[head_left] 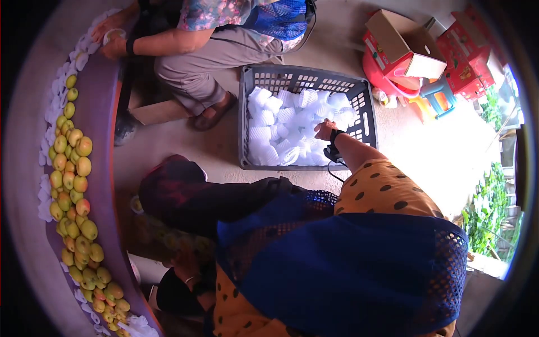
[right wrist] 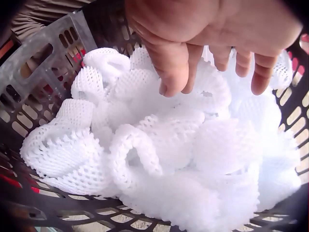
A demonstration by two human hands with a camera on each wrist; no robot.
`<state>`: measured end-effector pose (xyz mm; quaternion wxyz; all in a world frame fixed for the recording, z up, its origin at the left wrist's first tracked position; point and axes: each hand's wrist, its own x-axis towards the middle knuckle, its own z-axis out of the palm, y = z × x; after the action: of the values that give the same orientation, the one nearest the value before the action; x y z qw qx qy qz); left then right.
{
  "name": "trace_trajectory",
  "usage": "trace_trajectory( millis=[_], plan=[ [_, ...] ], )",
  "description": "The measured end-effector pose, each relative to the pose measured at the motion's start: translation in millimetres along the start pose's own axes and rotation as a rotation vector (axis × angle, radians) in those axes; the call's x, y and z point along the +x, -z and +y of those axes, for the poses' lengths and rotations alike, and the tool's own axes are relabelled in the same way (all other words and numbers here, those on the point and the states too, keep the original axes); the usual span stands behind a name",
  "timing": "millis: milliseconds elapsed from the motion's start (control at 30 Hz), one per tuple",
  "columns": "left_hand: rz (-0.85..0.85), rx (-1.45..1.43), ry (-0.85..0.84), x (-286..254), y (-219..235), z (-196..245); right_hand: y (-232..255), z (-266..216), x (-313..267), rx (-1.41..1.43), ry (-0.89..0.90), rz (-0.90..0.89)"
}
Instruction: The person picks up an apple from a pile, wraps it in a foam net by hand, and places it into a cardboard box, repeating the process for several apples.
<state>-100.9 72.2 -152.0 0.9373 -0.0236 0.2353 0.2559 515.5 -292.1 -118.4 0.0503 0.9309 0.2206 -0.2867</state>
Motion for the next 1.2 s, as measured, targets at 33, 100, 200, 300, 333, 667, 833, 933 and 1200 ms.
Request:
trace_trajectory(
  millis=[33,100,200,300,333,667,833,933,1200],
  plan=[
    [0.0,0.002,0.001,-1.6,-13.8,-10.1,5.4,-5.8,-8.4,-0.081,0.03,-0.049],
    [0.124,0.46,-0.128,-8.6,-67.1,-44.2,-41.3,18.8,34.7,-0.014,-0.077,-0.05],
    [-0.096,-0.045,0.018,-2.3,4.1,-6.7,-70.5,35.6,70.4,-0.243,0.022,0.115],
    [-0.086,-0.241,0.051,-2.1,-8.3,-22.2,0.5,4.7,24.0,0.351,-0.038,0.349],
    [-0.094,-0.242,0.046,-0.8,-32.4,-36.3,14.6,1.7,19.6,0.515,-0.012,0.363],
    [0.149,0.436,-0.449,4.7,-106.8,-72.0,145.0,-205.1,-61.5,0.526,1.168,0.453],
    [0.161,0.521,-0.917,-5.1,-157.1,-92.6,151.2,-368.8,-167.4,1.369,0.809,-0.957],
    [0.256,0.714,-0.879,-18.6,-154.8,-90.9,122.6,-418.8,-181.1,1.035,0.89,-1.198],
    [0.141,0.449,-0.983,-30.4,-167.3,-96.1,8.8,-487.5,-193.0,0.724,0.467,-1.769]
  ],
)
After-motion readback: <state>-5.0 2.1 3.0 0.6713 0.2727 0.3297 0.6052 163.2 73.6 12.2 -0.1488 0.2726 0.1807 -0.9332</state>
